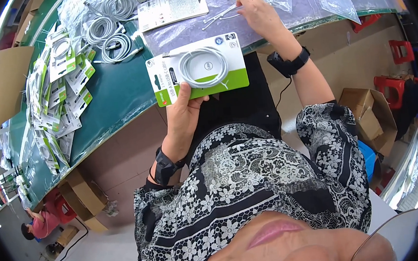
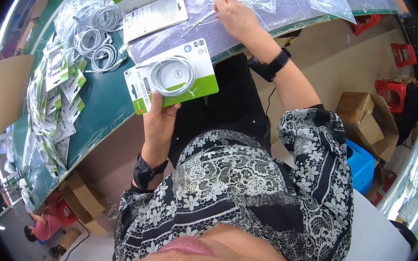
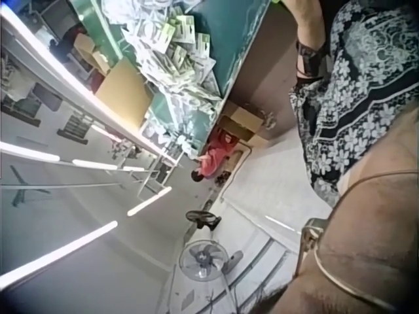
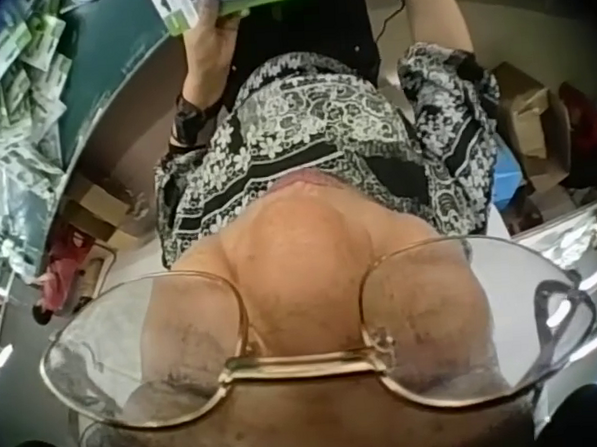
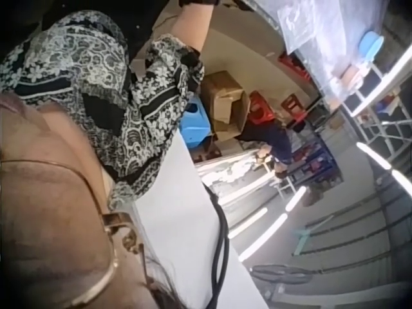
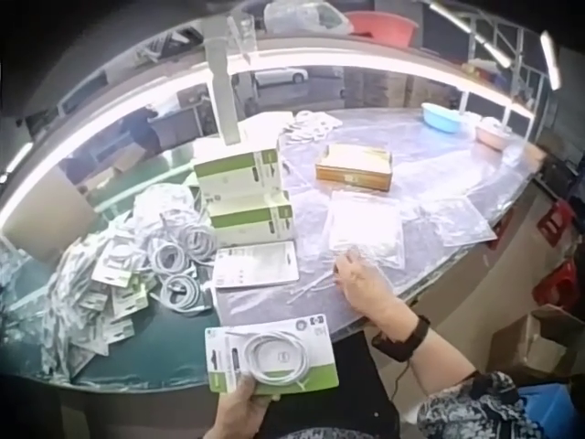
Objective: The person packages a USB cable by hand, threading a zip tie through the cardboard backing and around the coiled cable. They tighten the zip tie, check the back of the package, and then place the finished item onto a stack on the workbench.
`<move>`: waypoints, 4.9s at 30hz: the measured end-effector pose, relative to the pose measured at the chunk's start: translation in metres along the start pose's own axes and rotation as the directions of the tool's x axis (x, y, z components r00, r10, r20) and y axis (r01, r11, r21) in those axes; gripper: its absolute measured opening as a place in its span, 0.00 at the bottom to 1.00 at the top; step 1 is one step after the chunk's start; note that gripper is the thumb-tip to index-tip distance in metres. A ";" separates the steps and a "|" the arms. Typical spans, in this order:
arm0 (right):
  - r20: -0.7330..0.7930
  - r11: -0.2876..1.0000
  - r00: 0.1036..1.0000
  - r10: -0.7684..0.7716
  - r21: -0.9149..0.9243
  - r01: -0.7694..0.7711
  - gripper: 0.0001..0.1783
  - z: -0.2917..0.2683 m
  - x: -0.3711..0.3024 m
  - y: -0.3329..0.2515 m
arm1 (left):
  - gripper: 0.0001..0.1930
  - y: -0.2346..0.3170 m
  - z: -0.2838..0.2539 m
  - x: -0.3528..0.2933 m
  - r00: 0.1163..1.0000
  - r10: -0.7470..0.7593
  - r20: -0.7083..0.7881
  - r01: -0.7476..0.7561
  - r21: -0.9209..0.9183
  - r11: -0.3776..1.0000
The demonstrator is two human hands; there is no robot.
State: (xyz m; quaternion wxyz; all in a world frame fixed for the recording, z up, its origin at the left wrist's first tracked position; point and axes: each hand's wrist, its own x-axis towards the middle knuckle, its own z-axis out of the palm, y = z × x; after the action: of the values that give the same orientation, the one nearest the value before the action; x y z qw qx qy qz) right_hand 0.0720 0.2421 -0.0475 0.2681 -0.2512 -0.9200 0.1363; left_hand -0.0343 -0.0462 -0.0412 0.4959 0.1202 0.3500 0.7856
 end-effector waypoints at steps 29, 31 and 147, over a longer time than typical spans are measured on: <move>0.115 0.964 0.957 -0.268 0.031 0.266 0.06 -0.012 0.000 0.010 | 0.19 -0.001 -0.026 -0.009 0.988 -0.030 -0.152 0.033 0.015 0.999; 0.190 0.973 0.954 -0.231 0.042 0.227 0.06 -0.013 0.002 0.005 | 0.20 0.001 -0.027 -0.008 0.983 -0.035 -0.181 0.041 0.028 0.999; -0.382 0.682 0.923 0.044 0.687 0.252 0.21 -0.023 -0.118 -0.108 | 0.16 0.031 0.093 0.021 0.286 0.502 0.816 -0.931 0.360 -0.054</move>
State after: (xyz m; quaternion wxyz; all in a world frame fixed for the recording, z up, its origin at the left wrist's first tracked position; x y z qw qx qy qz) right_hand 0.1292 0.0913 -0.0379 0.5201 -0.0919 -0.7363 0.4230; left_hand -0.0166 0.0037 0.0438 -0.0890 0.6841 0.4179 0.5911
